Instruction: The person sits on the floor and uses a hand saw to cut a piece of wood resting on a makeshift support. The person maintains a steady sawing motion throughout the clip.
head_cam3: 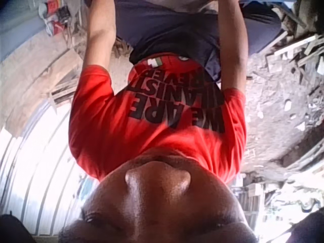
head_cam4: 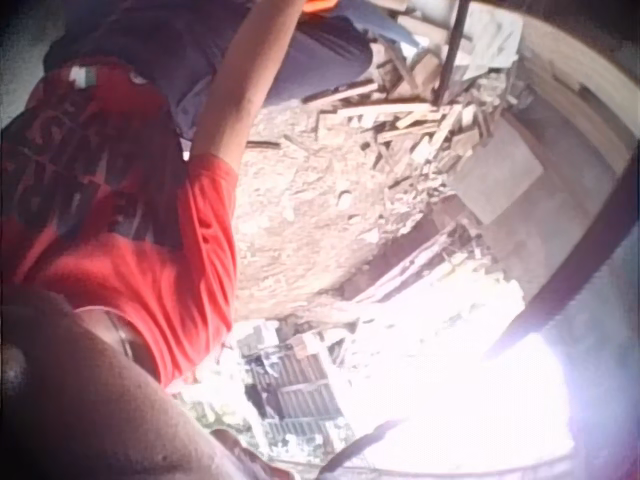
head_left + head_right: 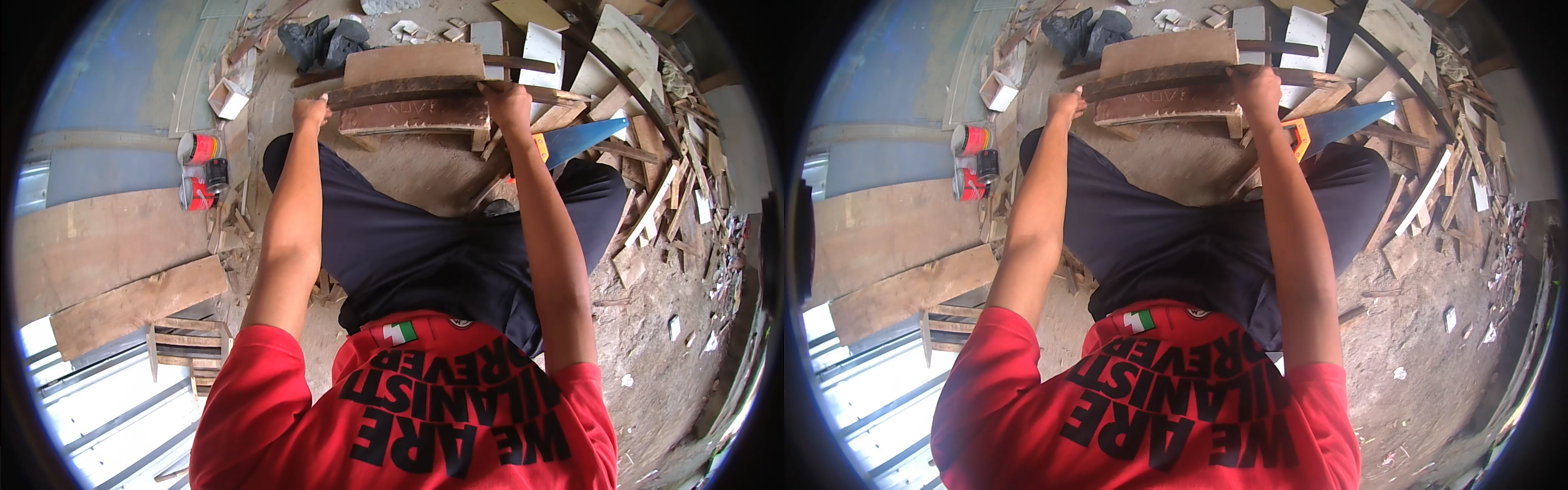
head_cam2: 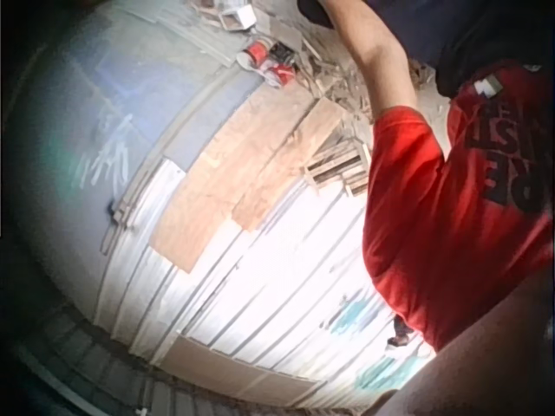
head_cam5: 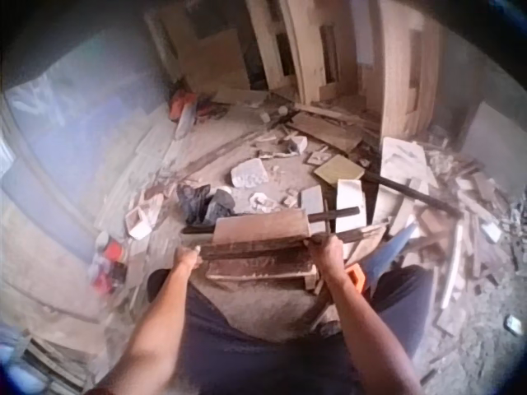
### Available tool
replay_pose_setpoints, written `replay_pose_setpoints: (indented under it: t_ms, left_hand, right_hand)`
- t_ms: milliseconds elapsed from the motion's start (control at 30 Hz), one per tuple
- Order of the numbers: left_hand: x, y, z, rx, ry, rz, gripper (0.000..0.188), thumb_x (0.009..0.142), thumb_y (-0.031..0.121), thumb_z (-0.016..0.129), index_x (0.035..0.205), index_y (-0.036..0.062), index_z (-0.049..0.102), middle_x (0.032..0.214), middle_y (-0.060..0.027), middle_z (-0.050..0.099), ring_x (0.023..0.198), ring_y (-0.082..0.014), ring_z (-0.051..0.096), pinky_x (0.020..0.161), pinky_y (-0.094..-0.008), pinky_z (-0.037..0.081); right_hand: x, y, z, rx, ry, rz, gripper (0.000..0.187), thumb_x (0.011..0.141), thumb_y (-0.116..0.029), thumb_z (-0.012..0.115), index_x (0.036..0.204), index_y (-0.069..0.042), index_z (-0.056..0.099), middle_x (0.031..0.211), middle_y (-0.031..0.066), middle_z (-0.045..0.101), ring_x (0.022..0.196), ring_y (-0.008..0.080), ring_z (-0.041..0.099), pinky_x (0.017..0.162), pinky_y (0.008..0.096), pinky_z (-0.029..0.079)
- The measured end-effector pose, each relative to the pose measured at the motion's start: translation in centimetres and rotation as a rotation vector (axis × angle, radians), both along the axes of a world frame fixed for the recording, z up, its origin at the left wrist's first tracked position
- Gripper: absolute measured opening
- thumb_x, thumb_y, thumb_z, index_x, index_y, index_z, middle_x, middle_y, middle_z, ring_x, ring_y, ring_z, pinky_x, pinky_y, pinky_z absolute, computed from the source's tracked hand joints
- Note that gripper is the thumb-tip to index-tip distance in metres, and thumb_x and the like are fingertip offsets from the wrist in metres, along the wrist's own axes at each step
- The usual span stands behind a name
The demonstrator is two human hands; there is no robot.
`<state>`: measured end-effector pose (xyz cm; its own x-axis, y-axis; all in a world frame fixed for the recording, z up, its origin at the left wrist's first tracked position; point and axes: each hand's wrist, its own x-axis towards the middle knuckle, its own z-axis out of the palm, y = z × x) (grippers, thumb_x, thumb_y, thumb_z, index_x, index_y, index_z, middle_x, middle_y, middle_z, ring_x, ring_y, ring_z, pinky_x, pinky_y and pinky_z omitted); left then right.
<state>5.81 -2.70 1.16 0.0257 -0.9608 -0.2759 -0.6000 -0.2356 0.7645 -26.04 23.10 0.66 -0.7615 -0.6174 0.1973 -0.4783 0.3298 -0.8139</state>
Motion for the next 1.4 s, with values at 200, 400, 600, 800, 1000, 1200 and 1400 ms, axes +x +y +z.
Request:
replay_pose_setpoints:
  t_ms: [200,400,600,800,1000,1200,1400]
  left_hand:
    - [-1.4,0.7,0.6,0.059,-0.122,-0.016,0.036,0.095,0.027,0.064,0.111,-0.0052,0.064,0.102,-0.0168,0.071,0.094,-0.0261,0.071,0.078,-0.0396,0.057]
    - [-1.6,0.6,1.6,-0.346,-0.41,-0.147,0.06,0.086,0.046,0.07,0.118,-0.0045,0.062,0.119,-0.0246,0.064,0.112,-0.0395,0.06,0.098,-0.047,0.047]
    - [-11.3,9.9,4.7,-0.749,-0.152,-0.721,0.074,0.084,0.051,0.071,0.132,-0.0025,0.052,0.131,-0.0262,0.055,0.124,-0.0402,0.051,0.104,-0.0464,0.041]
    - [-18.0,14.2,5.1,-0.806,-0.315,-1.082,0.089,0.079,0.059,0.071,0.142,0.0023,0.043,0.141,-0.0229,0.048,0.133,-0.0369,0.044,0.111,-0.05,0.032]
    - [-19.8,14.7,1.7,-0.784,-0.523,-1.122,0.089,0.079,0.067,0.066,0.14,0.0064,0.044,0.136,-0.0174,0.053,0.129,-0.0343,0.047,0.108,-0.054,0.03]
    - [-19.7,14.9,1.2,-0.851,-0.556,-1.051,0.078,0.083,0.066,0.061,0.132,0.0064,0.05,0.125,-0.0142,0.058,0.12,-0.0325,0.053,0.099,-0.0509,0.036]
    - [-20.1,14.5,0.9,-0.84,-0.493,-1.059,0.069,0.09,0.061,0.056,0.131,0.0056,0.051,0.125,-0.0146,0.058,0.119,-0.0327,0.053,0.099,-0.0513,0.036]
  right_hand:
    - [-1.1,0.4,0.7,0.071,0.165,0.106,0.025,0.084,-0.031,0.072,0.095,-0.009,0.075,0.082,0.0221,0.069,0.082,0.0417,0.067,0.076,0.0465,0.054]
    - [-0.6,0.9,3.1,0.031,0.111,-0.075,0.023,0.086,-0.028,0.068,0.097,-0.009,0.074,0.09,0.0219,0.07,0.09,0.041,0.067,0.083,0.0469,0.053]
    - [-3.7,5.5,1.1,-0.234,0.151,-0.241,0.023,0.088,-0.021,0.065,0.093,0.0,0.07,0.09,0.0223,0.069,0.086,0.0401,0.067,0.079,0.0449,0.052]
    - [-1.0,9.6,-3.7,0.031,-0.189,-0.289,0.036,0.087,-0.03,0.069,0.093,0.005,0.064,0.091,0.0281,0.067,0.09,0.0426,0.065,0.078,0.0493,0.051]
    - [-1.9,11.9,-11.7,0.365,-0.128,-0.081,0.06,0.079,-0.039,0.075,0.112,0.009,0.06,0.113,0.033,0.062,0.108,0.0438,0.062,0.094,0.0478,0.05]
    - [-1.2,11.6,-11.1,0.489,-0.166,0.038,0.063,0.077,-0.04,0.077,0.112,0.009,0.059,0.112,0.0313,0.063,0.107,0.0405,0.063,0.093,0.045,0.051]
    - [-1.6,10.9,-12.3,0.539,-0.157,0.129,0.068,0.076,-0.043,0.077,0.113,0.01,0.057,0.112,0.0297,0.064,0.108,0.0401,0.063,0.093,0.0443,0.05]
